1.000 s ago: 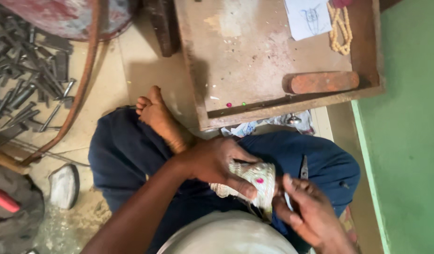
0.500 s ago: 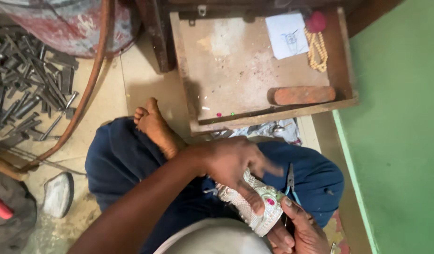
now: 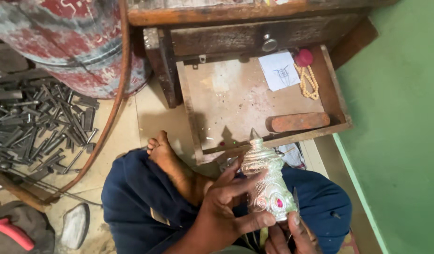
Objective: The person sits on the floor and uses a small chisel and a wooden mallet to tap decorative details onto a silver-colored metal object. They repeatedly reposition the object and tap specific areas to refine the surface pattern.
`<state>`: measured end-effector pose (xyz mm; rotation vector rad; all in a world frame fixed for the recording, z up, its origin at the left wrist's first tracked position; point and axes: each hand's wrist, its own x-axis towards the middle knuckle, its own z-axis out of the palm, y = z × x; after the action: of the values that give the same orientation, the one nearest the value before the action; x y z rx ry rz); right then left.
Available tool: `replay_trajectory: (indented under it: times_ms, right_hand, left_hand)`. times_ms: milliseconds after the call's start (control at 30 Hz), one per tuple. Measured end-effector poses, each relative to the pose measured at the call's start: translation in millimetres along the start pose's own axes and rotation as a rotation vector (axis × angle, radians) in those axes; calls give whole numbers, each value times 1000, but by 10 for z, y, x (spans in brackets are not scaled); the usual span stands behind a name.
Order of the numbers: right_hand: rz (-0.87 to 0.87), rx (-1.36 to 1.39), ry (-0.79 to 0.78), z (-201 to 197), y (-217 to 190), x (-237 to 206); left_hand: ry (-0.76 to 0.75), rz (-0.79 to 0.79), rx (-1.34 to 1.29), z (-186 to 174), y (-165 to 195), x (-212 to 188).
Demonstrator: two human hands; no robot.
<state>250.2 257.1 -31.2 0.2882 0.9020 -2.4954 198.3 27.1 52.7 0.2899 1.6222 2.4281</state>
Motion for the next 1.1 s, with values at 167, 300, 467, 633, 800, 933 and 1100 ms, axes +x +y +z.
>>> replay_trajectory:
  times_ms: [167, 300, 467, 633, 800, 933, 1100]
  right_hand:
    - [-56, 14, 154, -76, 77, -169]
    - [-13, -33, 117, -130, 75, -175]
    - [-38, -184, 291, -267, 164, -210]
    - [37, -178, 151, -457, 188, -228]
    - [112, -220, 268, -529, 179, -260]
    - [96, -272, 298, -581, 234, -300]
    - [-64, -258, 193, -625, 329, -336]
  left_hand:
    - [-54, 196, 123, 37, 27, 42]
    - [-59, 226, 107, 12, 46, 20]
    - [-78, 204, 21, 25, 135, 16]
    - [-86, 237, 16, 45, 169, 23]
    - [-89, 224, -1, 47, 153, 2]
    - [-94, 226, -11, 52, 180, -9]
    - [-83, 201, -29, 65, 258, -61]
